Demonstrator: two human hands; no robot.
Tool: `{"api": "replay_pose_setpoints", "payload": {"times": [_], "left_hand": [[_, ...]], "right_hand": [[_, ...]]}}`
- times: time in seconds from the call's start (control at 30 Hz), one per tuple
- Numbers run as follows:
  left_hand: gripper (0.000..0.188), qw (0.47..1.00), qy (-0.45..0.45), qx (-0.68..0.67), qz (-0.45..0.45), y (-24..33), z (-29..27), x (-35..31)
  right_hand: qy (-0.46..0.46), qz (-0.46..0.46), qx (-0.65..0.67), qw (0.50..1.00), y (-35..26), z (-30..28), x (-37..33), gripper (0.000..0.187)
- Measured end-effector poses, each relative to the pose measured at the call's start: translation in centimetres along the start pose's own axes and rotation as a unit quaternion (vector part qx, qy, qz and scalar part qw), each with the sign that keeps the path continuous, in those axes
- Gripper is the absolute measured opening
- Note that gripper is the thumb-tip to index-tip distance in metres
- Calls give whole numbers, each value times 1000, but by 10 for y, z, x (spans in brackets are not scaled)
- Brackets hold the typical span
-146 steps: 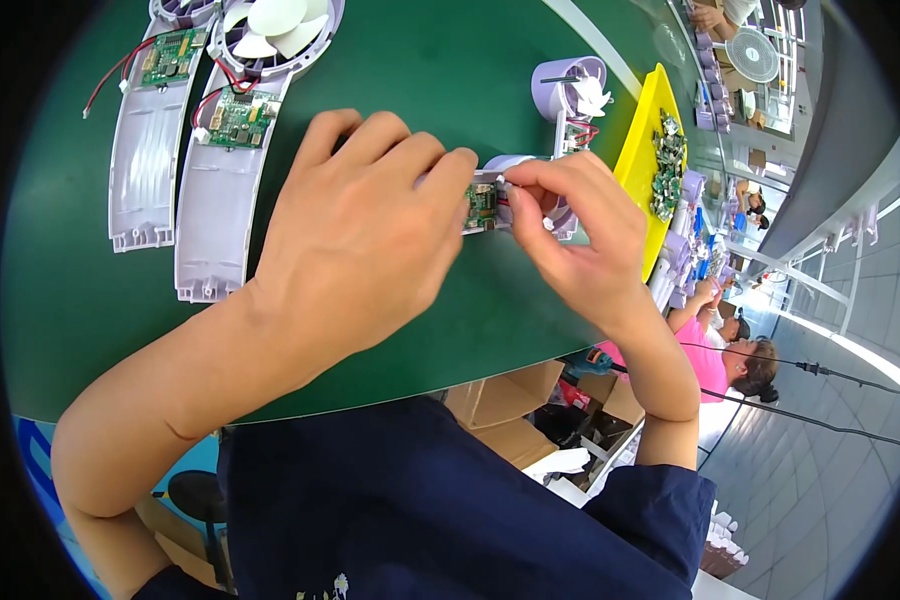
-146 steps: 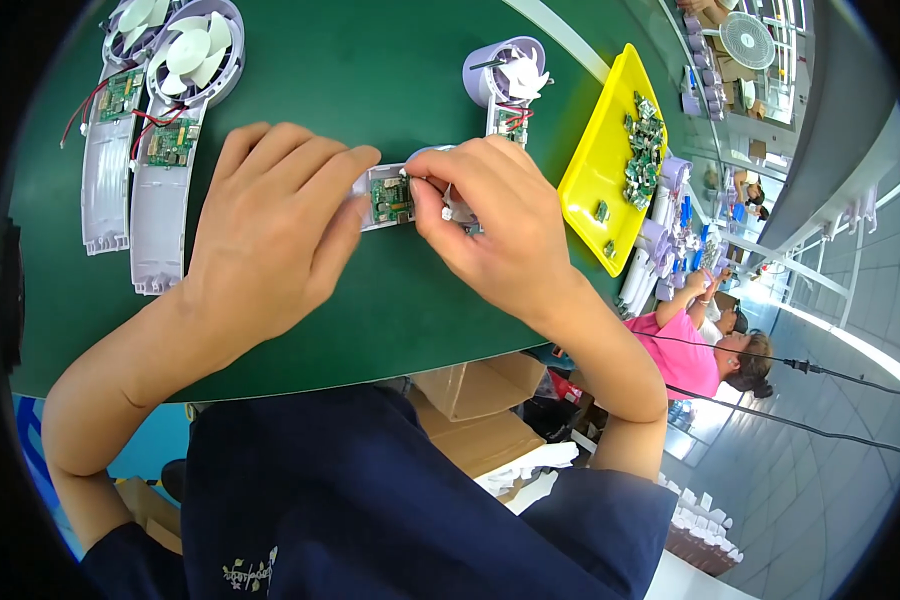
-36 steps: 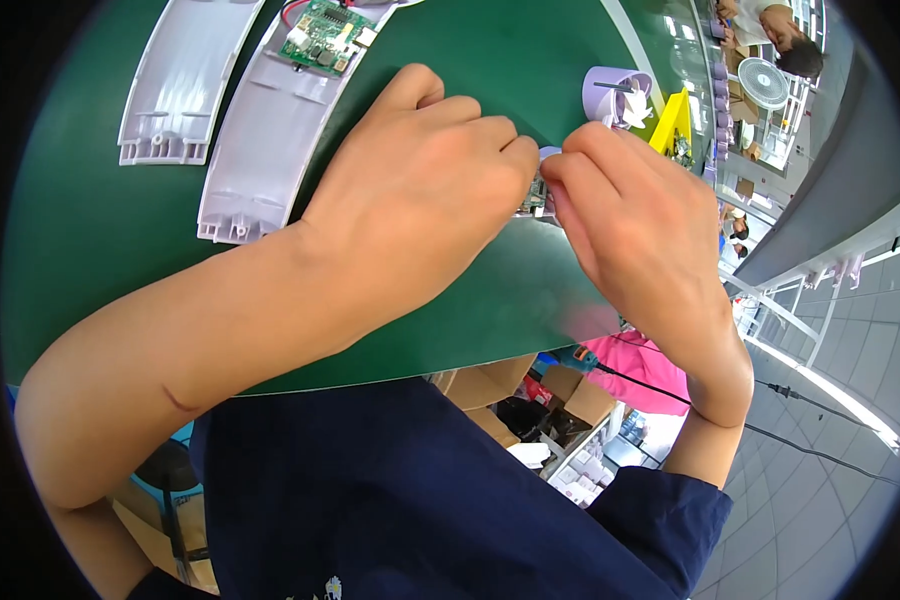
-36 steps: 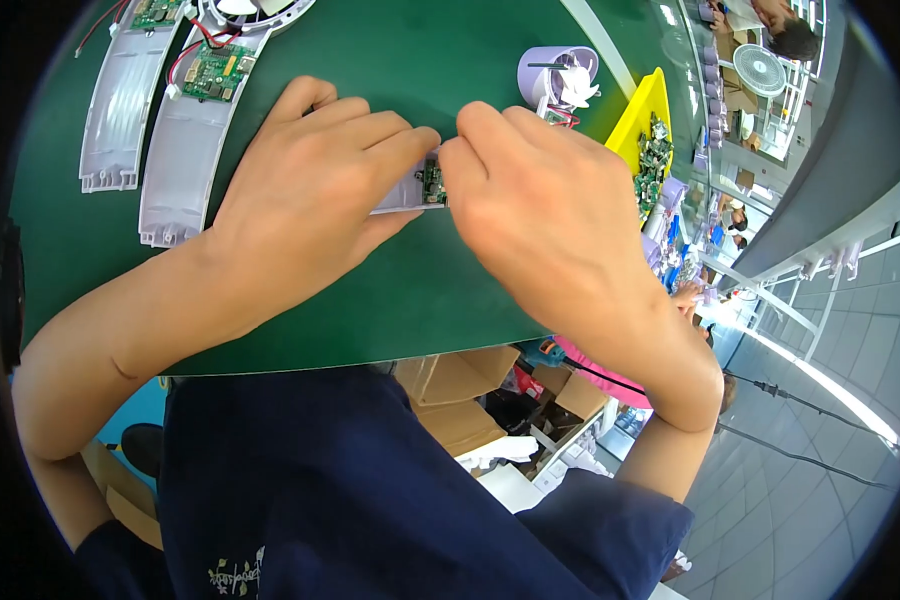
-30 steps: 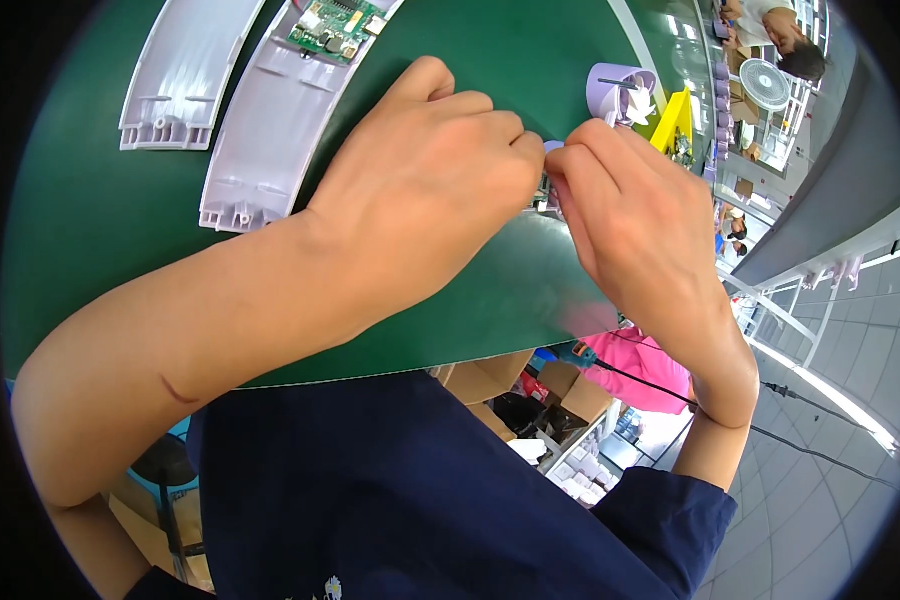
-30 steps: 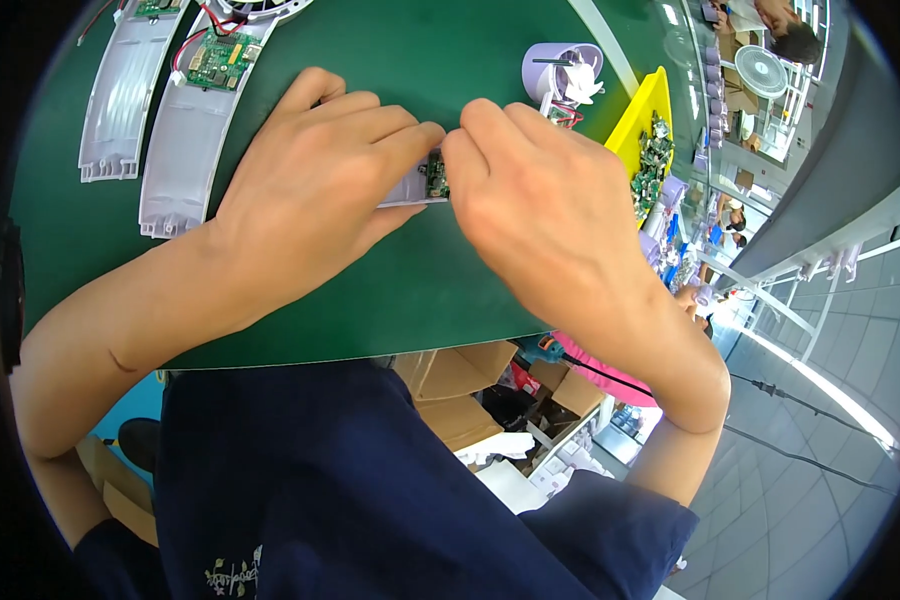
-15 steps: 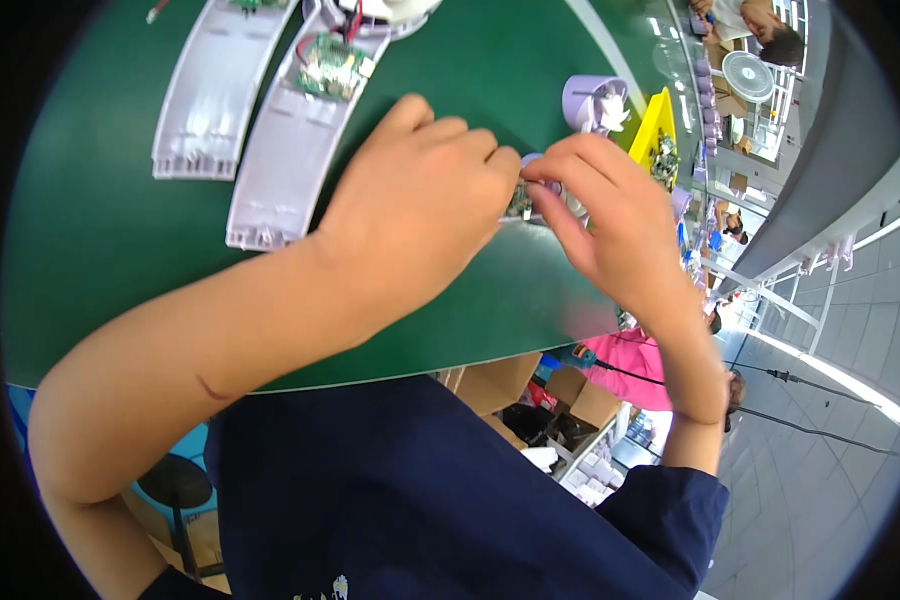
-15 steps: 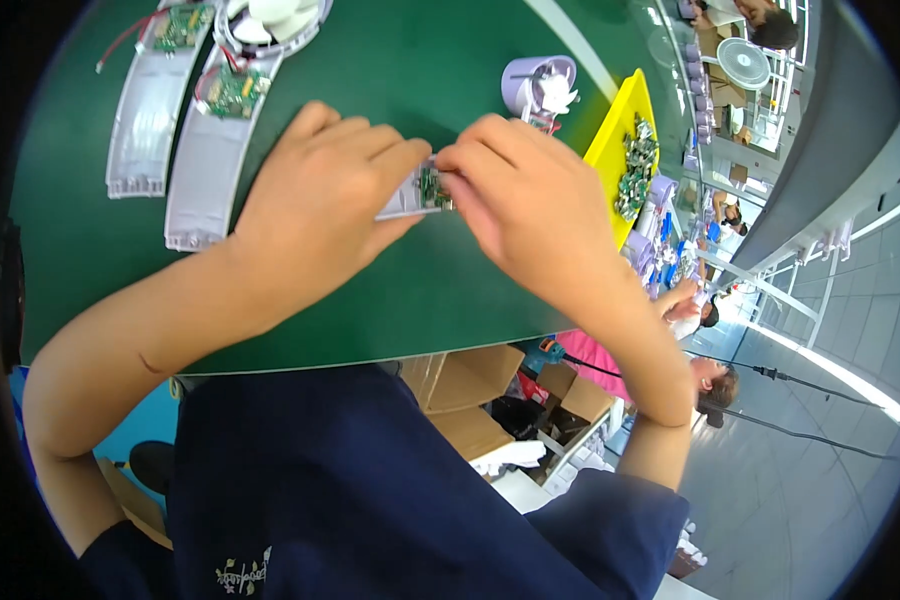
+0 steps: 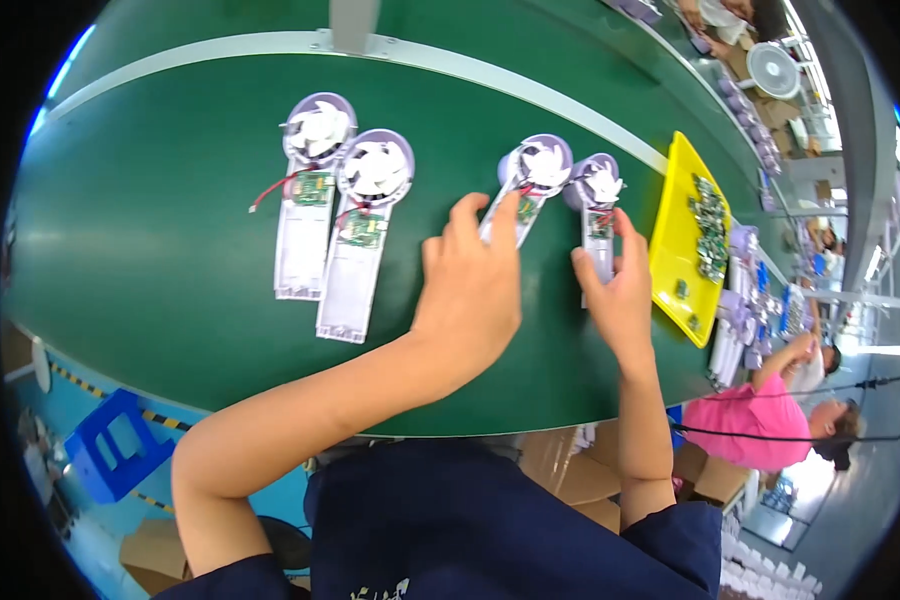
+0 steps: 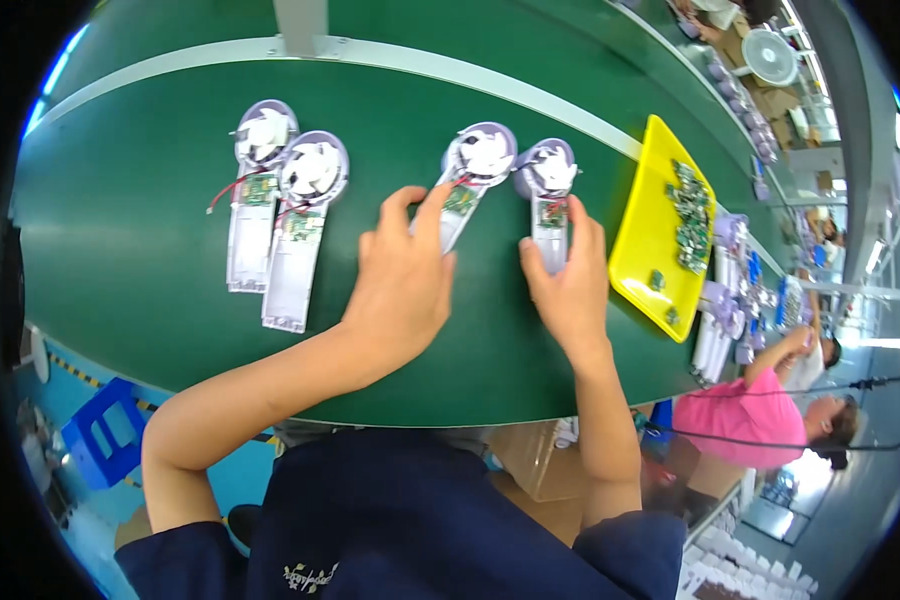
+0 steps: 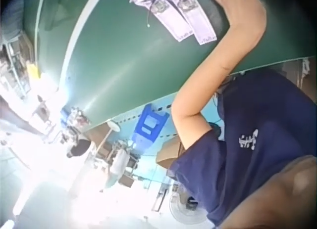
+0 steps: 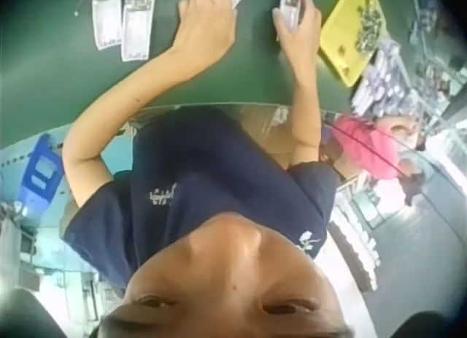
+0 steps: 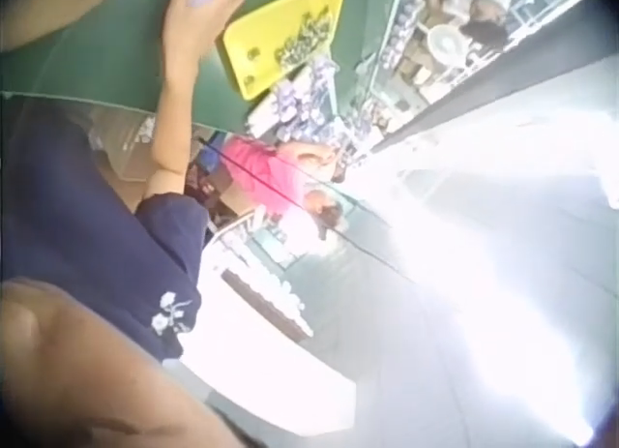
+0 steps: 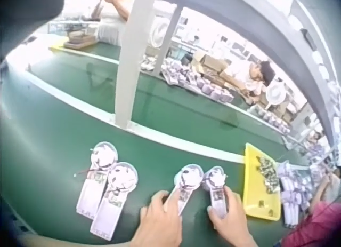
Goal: The person arranges handheld fan housings on the assembly table and assembles them by connecting wire plugs to the circuit boards and fitting the components into the fan casings by hand.
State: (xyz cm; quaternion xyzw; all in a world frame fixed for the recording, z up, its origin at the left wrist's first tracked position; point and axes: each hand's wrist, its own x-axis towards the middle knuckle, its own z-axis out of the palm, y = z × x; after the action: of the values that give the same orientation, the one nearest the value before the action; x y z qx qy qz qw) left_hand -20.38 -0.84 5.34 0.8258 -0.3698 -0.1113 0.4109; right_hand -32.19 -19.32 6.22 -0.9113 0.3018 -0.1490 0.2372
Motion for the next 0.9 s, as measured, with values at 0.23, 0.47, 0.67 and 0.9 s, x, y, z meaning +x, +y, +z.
{"api": "replay_pose_setpoints", "payload": {"times": [0.23,0.47,0.67,0.9], "left_hand": [[74,996,72,-32,49,10,46,58],[45,967,202,39,152,-23,-66,-39],[44,968,185,166,47,-79,-111,-36],[22,969,143,152,135,-82,-100,-25]], "right_hand": [[78,-93,-136,983,-3,8,33,70],[-159,-97,417,890,-99,27,34,33],[-208,-194,348,893,-156,73,44,30],[-186,-119,362,906,-132,85,27,13]]}}
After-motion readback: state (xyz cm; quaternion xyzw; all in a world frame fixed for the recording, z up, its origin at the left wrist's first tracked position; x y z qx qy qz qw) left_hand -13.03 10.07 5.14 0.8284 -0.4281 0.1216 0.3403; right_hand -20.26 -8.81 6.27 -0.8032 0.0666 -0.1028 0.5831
